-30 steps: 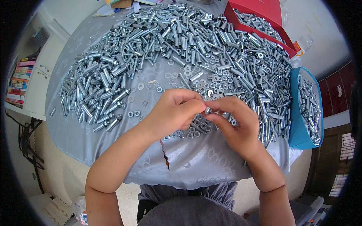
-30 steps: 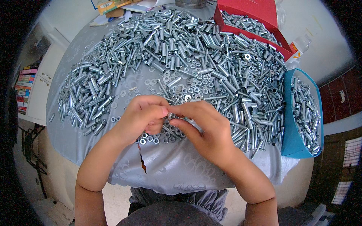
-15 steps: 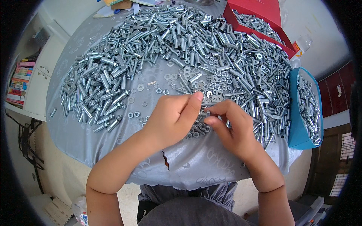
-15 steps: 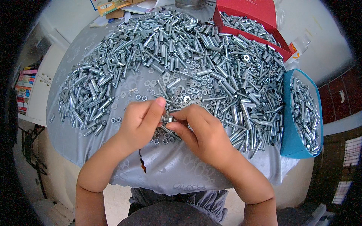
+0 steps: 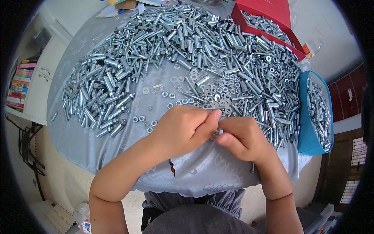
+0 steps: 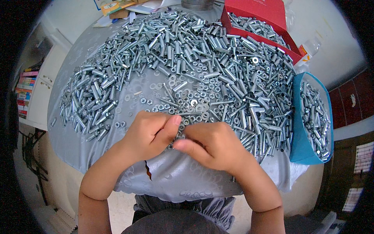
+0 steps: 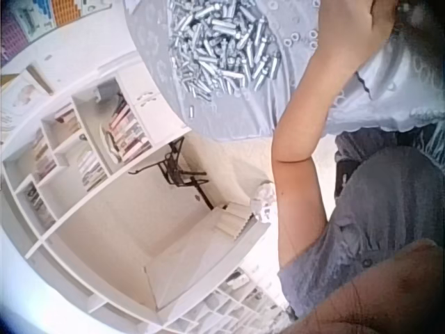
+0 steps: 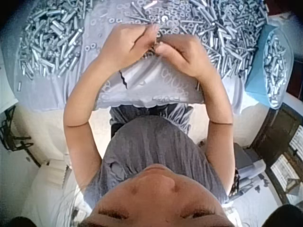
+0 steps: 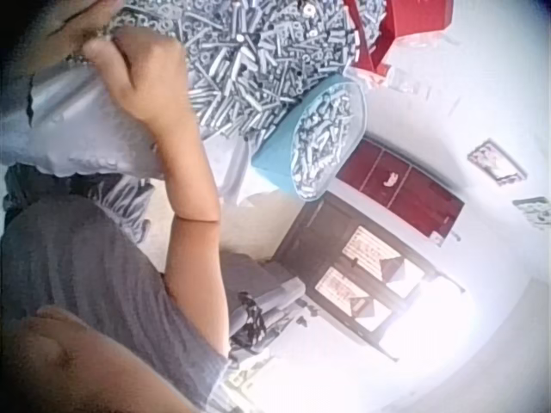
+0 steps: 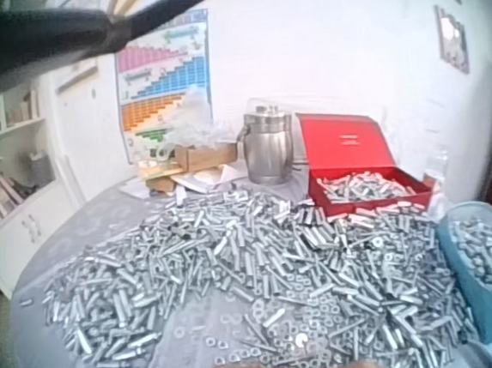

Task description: The person sits at a table covered with a large pile of metal bolts, nuts, and washers. They repeatedly pick up a bolt and a washer, thread the washer onto the bolt, and place the assembled unit into a blue container on the right. The person continues this repetitive assembly process throughout the clip.

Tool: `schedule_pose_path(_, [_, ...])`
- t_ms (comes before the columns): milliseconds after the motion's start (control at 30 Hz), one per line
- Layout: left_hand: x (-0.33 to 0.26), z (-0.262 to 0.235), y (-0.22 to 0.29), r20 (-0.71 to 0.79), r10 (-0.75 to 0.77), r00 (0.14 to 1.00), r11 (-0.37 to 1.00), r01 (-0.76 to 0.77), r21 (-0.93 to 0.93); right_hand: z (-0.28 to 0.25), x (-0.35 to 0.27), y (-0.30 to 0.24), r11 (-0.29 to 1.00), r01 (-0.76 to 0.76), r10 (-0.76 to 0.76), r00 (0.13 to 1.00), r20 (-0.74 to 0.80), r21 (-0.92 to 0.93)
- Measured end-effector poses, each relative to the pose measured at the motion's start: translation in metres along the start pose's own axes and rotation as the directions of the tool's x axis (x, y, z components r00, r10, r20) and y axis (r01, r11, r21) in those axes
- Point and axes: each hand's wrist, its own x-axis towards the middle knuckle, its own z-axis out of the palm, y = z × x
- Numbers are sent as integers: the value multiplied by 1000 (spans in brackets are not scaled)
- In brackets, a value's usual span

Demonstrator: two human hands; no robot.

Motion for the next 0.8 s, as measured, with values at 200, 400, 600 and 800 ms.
schedule_pose_path(200, [0,-1,0,-25,-36,999,999,36,2,-1,1,0,987,70,-83,993,-87,-148])
schedule_pose_path(400, [-1,1,0,-72,13,997,1000,-12,18,-3,6,-1,930,216,-273,948,-163,-298])
schedule_pose_path(600, [-3,-2,3,-38,22,999,999,-20,44,-6,2,3,891,291,-317,948,-17,-350])
schedule_pose_path(800, [-1,-2,3,-68,20,997,1000,-19,12,0,2,2,911,258,-315,939,-139,-321])
